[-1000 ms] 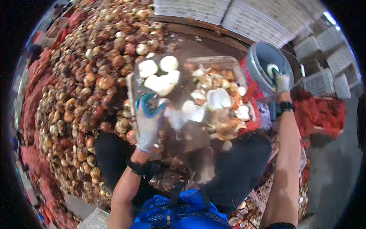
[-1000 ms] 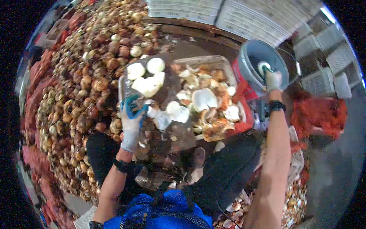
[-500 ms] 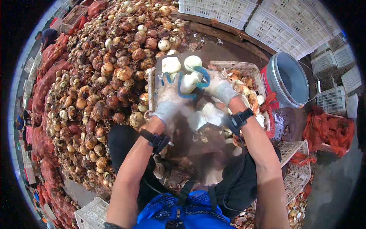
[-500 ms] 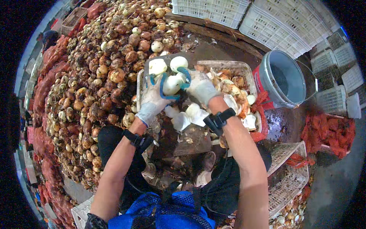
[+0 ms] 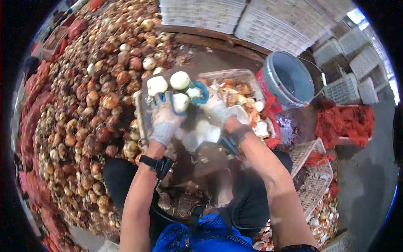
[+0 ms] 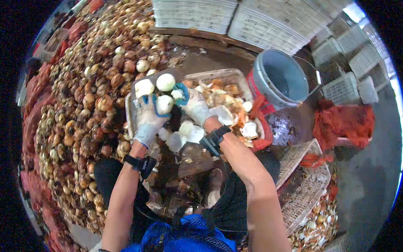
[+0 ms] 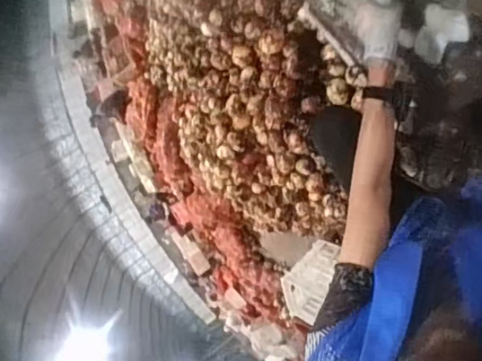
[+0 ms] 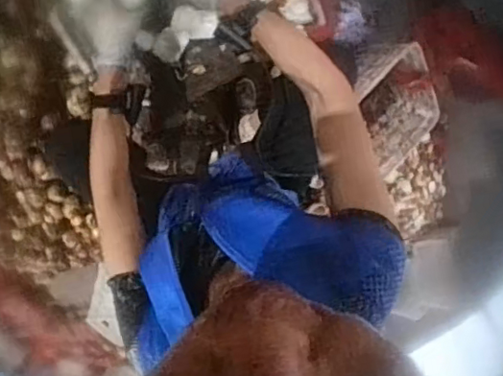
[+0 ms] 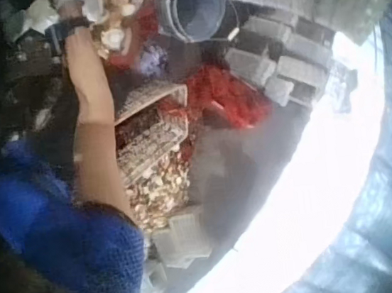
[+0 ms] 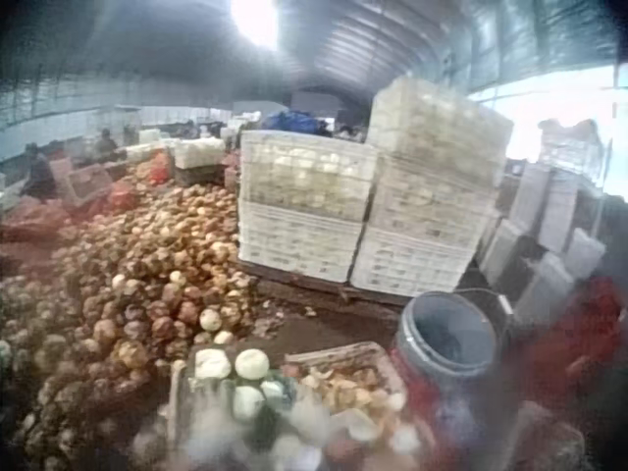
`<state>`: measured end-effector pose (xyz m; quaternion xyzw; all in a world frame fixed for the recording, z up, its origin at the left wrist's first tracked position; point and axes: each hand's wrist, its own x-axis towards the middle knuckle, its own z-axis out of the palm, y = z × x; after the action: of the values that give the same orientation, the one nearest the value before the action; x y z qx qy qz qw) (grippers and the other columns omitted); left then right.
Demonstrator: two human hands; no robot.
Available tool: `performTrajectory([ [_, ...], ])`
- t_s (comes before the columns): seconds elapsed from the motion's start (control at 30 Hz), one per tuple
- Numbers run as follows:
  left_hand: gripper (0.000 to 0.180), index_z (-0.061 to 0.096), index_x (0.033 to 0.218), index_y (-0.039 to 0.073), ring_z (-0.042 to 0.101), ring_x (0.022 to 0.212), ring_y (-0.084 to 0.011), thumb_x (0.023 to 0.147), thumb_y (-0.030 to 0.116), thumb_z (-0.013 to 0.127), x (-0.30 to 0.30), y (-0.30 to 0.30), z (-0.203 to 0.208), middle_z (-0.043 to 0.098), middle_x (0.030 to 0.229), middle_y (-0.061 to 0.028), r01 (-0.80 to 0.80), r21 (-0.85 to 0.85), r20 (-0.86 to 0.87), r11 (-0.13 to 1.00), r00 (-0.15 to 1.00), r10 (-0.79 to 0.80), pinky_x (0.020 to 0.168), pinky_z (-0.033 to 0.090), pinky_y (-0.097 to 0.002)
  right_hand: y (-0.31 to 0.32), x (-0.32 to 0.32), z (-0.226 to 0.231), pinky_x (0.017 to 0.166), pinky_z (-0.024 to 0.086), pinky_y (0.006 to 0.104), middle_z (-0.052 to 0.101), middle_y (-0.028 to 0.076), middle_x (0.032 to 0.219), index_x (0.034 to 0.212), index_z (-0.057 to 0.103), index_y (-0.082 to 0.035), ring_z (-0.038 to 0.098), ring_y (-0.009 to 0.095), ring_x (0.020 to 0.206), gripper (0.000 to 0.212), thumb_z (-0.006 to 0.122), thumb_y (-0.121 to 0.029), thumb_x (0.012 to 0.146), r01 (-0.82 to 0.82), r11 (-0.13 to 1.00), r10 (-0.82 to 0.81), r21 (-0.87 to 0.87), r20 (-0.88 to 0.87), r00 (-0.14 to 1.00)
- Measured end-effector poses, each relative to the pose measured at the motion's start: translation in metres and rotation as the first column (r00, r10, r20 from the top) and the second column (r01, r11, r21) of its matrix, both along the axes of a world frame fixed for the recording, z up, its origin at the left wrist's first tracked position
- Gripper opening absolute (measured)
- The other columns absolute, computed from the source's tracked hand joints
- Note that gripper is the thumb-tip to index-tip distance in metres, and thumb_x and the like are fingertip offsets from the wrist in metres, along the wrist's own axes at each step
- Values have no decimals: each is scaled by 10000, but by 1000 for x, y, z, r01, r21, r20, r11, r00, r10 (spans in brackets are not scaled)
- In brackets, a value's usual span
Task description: Peeling onions with a knife and putting them into a bucket.
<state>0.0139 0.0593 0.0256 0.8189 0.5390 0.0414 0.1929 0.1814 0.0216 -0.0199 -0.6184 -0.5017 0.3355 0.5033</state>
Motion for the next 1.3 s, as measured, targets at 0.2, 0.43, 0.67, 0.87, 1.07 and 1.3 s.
performTrajectory([
  [0.2,907,370,1341,64,355,1240,-398,591,337,802,7,-5,-20,413,1285,-200,5,256,75,967,997,-25,1064,292,-473,-60,154,50,748,493,278,642,40,1022,1164,553,-53,603,146,869,471,705,1,722,501,853,-518,147,360,776],
  [0.43,945,337,1379,99,293,1273,-469,581,292,805,11,-4,-11,271,1381,-254,-16,96,62,995,998,10,1058,302,-493,-83,203,88,859,473,348,641,156,1065,1226,539,-71,620,264,964,520,700,-175,743,574,815,-444,76,719,535],
  [0.67,947,355,1371,104,310,1264,-458,555,245,815,-1,1,-18,331,1347,-245,0,81,41,997,999,-4,1044,323,-486,25,55,45,817,482,285,643,91,1089,1212,523,-2,595,139,964,522,732,-153,758,-55,995,83,-80,390,917],
  [0.87,952,368,1356,100,337,1238,-462,539,262,830,0,-3,-18,342,1330,-254,96,125,89,987,990,-108,1040,326,-496,75,-3,38,849,478,429,598,205,1098,1309,441,-140,582,354,1012,629,670,-268,737,-88,954,273,-286,712,646],
  [1.07,909,399,1312,111,391,1200,-424,513,238,813,-10,4,-12,371,1280,-244,122,89,160,989,978,-135,999,368,-464,73,-2,19,805,510,393,633,152,1059,1204,516,-126,617,305,971,620,769,-312,669,-100,993,115,-60,380,918],
  [1.3,748,476,1189,42,588,1004,-264,541,146,835,-33,23,-17,568,1102,-140,101,-121,625,987,780,-4,852,493,-341,-8,116,46,796,514,284,632,44,1032,1082,572,-54,600,125,880,444,773,-4,689,308,924,-284,227,-132,950],
])
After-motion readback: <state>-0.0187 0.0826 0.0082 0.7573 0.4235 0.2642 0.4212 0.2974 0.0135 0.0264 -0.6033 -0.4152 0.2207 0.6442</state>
